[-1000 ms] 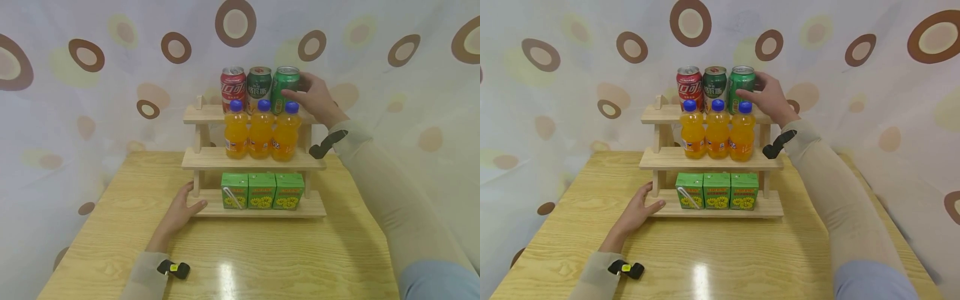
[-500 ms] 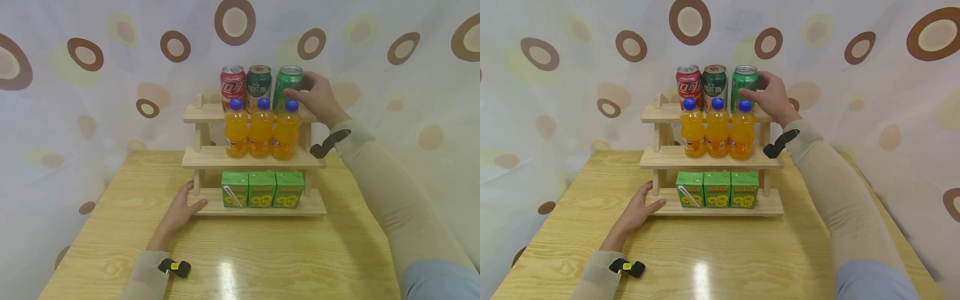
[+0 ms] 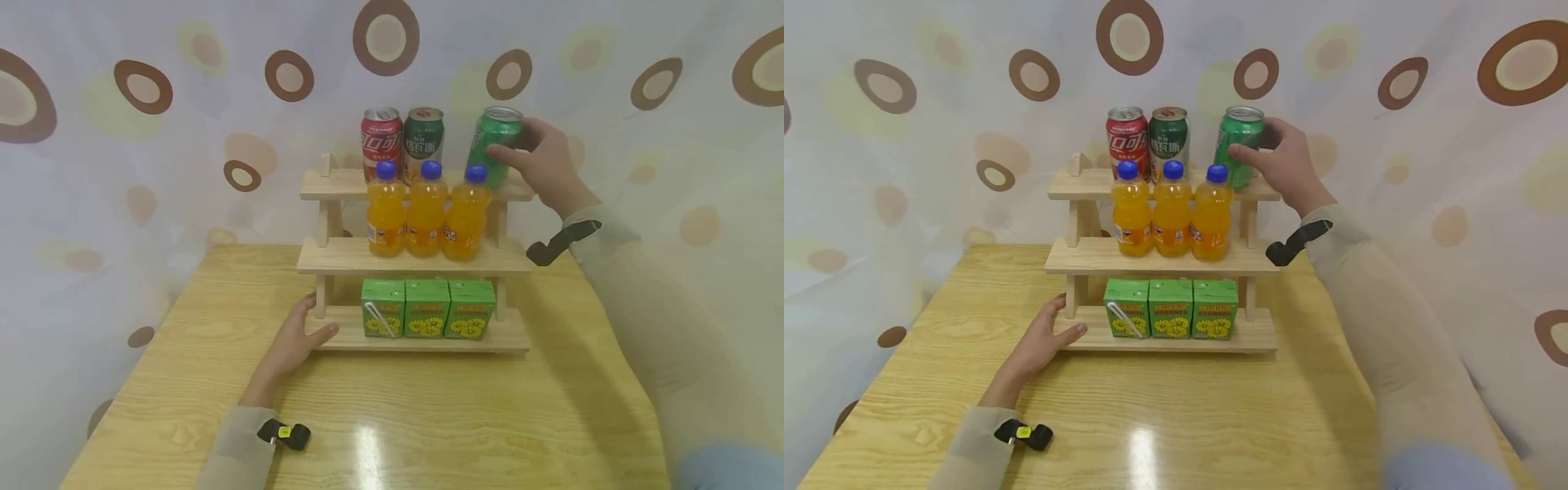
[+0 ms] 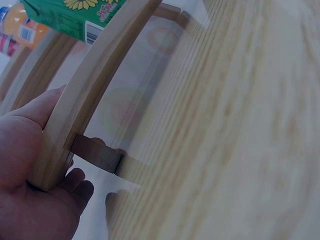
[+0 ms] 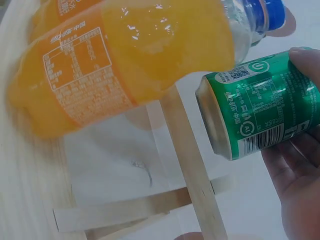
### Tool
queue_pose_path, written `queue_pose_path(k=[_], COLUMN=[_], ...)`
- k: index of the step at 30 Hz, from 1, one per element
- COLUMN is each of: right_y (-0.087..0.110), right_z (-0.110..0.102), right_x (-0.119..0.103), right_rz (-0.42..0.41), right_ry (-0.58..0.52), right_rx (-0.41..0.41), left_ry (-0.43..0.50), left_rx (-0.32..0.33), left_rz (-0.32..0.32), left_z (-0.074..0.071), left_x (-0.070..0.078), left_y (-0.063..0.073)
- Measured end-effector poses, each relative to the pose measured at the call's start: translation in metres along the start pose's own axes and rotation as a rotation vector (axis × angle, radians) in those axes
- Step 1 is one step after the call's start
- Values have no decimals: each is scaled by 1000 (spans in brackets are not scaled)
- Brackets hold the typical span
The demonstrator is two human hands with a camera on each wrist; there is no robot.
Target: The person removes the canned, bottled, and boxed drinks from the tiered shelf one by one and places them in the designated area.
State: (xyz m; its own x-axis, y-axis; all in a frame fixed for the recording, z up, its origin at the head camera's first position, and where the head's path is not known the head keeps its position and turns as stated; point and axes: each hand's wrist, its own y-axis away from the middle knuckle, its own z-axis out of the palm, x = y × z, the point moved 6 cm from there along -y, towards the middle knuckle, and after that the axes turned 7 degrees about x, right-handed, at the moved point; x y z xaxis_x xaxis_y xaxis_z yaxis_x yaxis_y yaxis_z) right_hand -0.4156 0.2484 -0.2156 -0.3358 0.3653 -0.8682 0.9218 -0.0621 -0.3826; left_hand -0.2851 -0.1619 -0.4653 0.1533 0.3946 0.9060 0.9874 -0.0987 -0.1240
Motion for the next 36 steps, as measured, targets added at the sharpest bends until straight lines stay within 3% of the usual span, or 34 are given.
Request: queue_pose_path(k=[23, 36], right_y=[35, 61], right_z=[-45, -74], right_x=[4, 21], right_rz=[43, 57], right_ry=[-12, 39], right_rx=[45, 69], left_ry=[7, 2], left_rx=[-4, -4], left_rz=[-31, -19], left_z=[0, 0], left_x=[0, 0], left_y=[2, 1])
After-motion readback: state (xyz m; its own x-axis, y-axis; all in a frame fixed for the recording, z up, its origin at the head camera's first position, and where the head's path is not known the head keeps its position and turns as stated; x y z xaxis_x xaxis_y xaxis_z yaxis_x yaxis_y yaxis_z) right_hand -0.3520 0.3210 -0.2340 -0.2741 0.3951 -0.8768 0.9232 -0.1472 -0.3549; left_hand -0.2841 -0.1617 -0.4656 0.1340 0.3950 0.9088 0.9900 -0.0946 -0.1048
